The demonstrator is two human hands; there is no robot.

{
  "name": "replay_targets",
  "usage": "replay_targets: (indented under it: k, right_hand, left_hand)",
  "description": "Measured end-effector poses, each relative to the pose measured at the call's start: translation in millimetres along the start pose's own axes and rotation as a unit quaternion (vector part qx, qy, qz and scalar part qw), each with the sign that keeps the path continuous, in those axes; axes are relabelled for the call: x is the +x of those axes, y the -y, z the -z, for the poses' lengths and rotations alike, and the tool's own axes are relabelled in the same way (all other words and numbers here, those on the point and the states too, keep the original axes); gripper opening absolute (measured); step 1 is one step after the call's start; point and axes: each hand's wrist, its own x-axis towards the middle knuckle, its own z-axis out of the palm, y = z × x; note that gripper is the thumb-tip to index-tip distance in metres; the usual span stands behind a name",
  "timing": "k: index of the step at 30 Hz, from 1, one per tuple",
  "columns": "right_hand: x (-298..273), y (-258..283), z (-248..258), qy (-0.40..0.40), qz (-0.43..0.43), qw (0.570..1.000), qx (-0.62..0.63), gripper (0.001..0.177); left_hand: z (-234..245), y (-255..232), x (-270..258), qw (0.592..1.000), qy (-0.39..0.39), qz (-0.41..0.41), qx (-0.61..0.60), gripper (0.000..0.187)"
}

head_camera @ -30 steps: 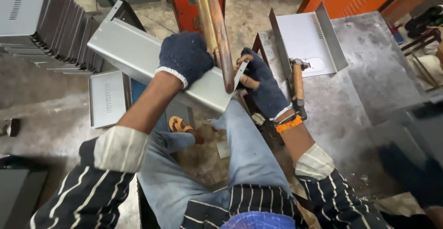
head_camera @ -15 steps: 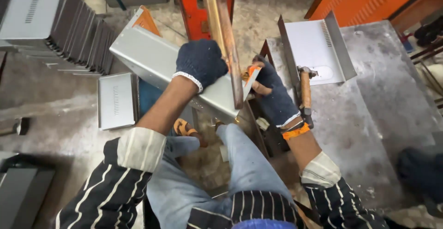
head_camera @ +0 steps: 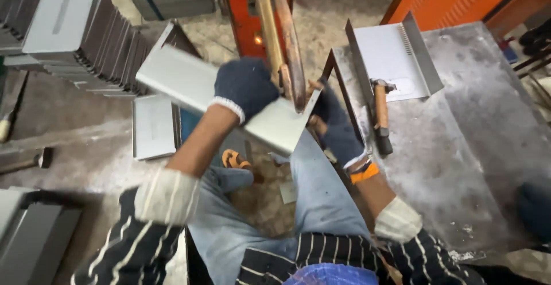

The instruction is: Assemble metal enclosure components using a spot welding machine.

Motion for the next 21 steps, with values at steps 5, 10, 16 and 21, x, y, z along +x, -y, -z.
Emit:
replay_targets:
  k: [5,10,16,21]
  right_hand:
    - [-33,14,-17,0.008,-0.060,0.996,0.066,0.102]
    - [-57,45,-19,0.006,-0.016,1.000,-0.011,0.102]
    - [-74,60,-8,0.014,-0.058,0.998,-0.007,0.105]
    - [-73,75,6,0.020,-0.031,0.995,0.091,0.098]
  left_hand:
    - [5,-13,-52,0.999,-0.028,-0.006,-0.031,0.017]
    - [1,-33,-91,0.998,-0.043,-0.017,-0.030,0.016]
    - [-4,-54,-112,0.998,-0.056,0.018,-0.015,0.031]
    - [-10,-70,-122,0.993,-0.109,0.007,-0.035,0.035]
